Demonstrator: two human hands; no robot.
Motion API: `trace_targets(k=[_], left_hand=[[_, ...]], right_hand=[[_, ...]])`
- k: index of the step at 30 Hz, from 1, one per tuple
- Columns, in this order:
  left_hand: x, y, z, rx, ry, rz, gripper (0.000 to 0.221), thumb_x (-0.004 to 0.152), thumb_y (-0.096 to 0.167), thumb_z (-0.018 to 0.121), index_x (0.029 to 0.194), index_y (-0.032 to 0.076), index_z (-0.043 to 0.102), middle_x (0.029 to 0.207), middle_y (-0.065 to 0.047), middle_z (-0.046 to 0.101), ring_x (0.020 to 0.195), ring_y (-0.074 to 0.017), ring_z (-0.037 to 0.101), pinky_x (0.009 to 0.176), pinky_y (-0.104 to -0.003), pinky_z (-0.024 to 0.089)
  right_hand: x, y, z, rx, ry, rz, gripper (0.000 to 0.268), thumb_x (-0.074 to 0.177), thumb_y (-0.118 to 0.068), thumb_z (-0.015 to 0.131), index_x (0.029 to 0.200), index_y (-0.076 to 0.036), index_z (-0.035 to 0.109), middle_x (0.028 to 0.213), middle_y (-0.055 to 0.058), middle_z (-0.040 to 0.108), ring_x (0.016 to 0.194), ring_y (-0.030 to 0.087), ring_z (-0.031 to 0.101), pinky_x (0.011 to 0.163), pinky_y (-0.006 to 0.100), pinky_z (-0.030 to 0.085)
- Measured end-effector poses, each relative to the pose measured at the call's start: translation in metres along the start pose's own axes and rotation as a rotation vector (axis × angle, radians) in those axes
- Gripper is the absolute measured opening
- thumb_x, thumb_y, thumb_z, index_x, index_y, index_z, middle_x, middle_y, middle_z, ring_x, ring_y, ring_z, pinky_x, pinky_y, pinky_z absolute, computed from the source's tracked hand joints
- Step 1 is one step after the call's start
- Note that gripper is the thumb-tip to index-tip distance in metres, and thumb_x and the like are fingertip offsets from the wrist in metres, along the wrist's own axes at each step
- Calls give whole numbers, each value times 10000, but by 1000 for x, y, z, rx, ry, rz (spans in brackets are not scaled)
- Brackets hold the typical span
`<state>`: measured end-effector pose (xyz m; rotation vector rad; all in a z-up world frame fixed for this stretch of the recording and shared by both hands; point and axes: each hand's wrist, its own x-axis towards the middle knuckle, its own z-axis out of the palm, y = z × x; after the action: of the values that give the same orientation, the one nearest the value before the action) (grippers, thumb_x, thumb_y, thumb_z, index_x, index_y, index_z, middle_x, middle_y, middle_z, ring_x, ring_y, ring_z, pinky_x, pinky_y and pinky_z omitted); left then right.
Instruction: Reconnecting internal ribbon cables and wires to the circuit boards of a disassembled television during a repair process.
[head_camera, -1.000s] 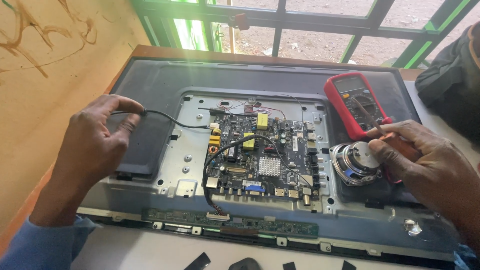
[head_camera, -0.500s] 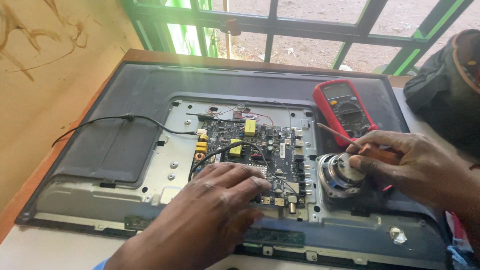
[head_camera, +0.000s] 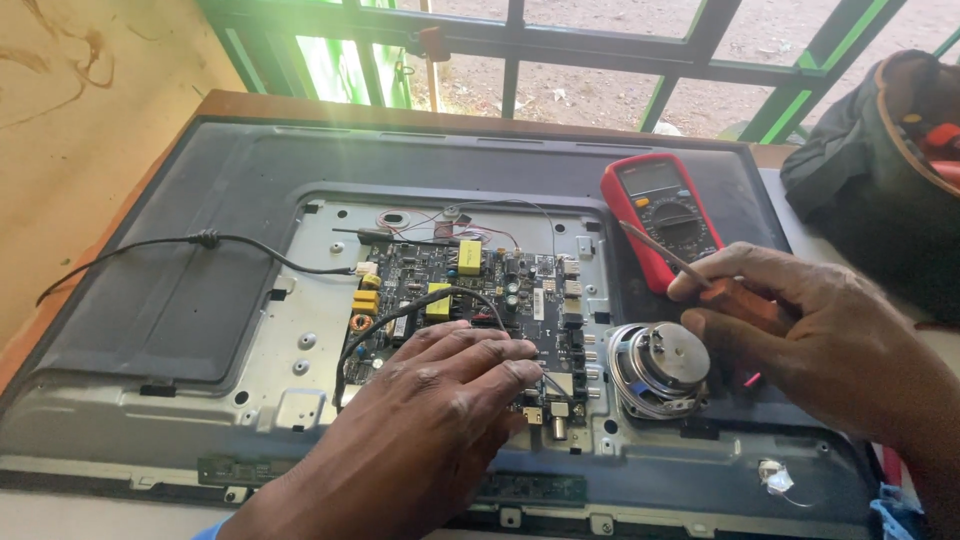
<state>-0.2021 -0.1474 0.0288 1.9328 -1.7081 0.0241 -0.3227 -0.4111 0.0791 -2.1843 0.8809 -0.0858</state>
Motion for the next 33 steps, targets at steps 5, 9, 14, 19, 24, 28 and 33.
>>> trace_targets(k=[5, 9, 14, 19, 24, 28, 33], left_hand=[[-7, -5, -1, -64, -4, -22, 303, 1004, 203, 522, 1230, 86, 687, 1363, -103, 682, 1293, -303, 594, 1122, -476, 342], [-10, -9, 0, -69, -23, -12, 314, 947, 190, 593, 1235, 100, 678, 1412, -112, 646, 1340, -303, 556, 1155, -477, 304], [-13, -8, 0, -63, -7, -12, 316, 962, 186, 561, 1238, 88, 680, 1411, -111, 645, 1332, -299, 559, 1161, -468, 296], [-11, -7, -3, -61, -54, -13, 331, 947, 181, 588, 1250, 77, 672, 1437, -123, 623, 1338, -302, 548, 1158, -471, 293], [-9, 1, -12, -101, 68, 16, 263, 1007, 129, 530, 1209, 61, 685, 1332, -140, 683, 1245, -331, 624, 1109, -490, 393], [-10, 12, -20, -166, 191, 93, 204, 1043, 115, 540, 1205, 40, 639, 1232, -155, 697, 1040, -362, 648, 914, -477, 472], [-19, 34, -17, -408, 394, 109, 180, 1116, 191, 581, 1280, 135, 630, 1185, -61, 743, 964, -252, 762, 914, -385, 604]], right_hand=[[0, -3, 17, 51, -102, -99, 306, 777, -100, 786, 1077, -98, 850, 1186, -11, 936, 1067, 102, 828, 958, 265, 606], [5, 11, 27, -202, 33, -233, 182, 657, -245, 951, 831, -208, 914, 744, -36, 886, 635, 100, 706, 666, 243, 498], [2, 14, 30, -91, 70, -257, 150, 716, -152, 902, 856, -124, 855, 789, -10, 848, 738, 105, 687, 756, 240, 497], [2, 19, 30, 77, 132, -464, 200, 747, -14, 836, 920, -23, 735, 819, 102, 814, 755, 147, 741, 784, 234, 574], [3, 30, 28, 330, 123, -394, 389, 812, 59, 729, 1163, 9, 570, 909, 245, 734, 834, 274, 748, 636, 329, 554], [-20, 15, 35, 332, 147, -371, 417, 816, 48, 653, 1208, 77, 513, 893, 298, 700, 849, 335, 727, 830, 402, 567], [-63, 15, 69, 679, -106, -387, 462, 668, 13, 819, 1100, 70, 666, 677, 211, 807, 538, 236, 734, 561, 313, 600]])
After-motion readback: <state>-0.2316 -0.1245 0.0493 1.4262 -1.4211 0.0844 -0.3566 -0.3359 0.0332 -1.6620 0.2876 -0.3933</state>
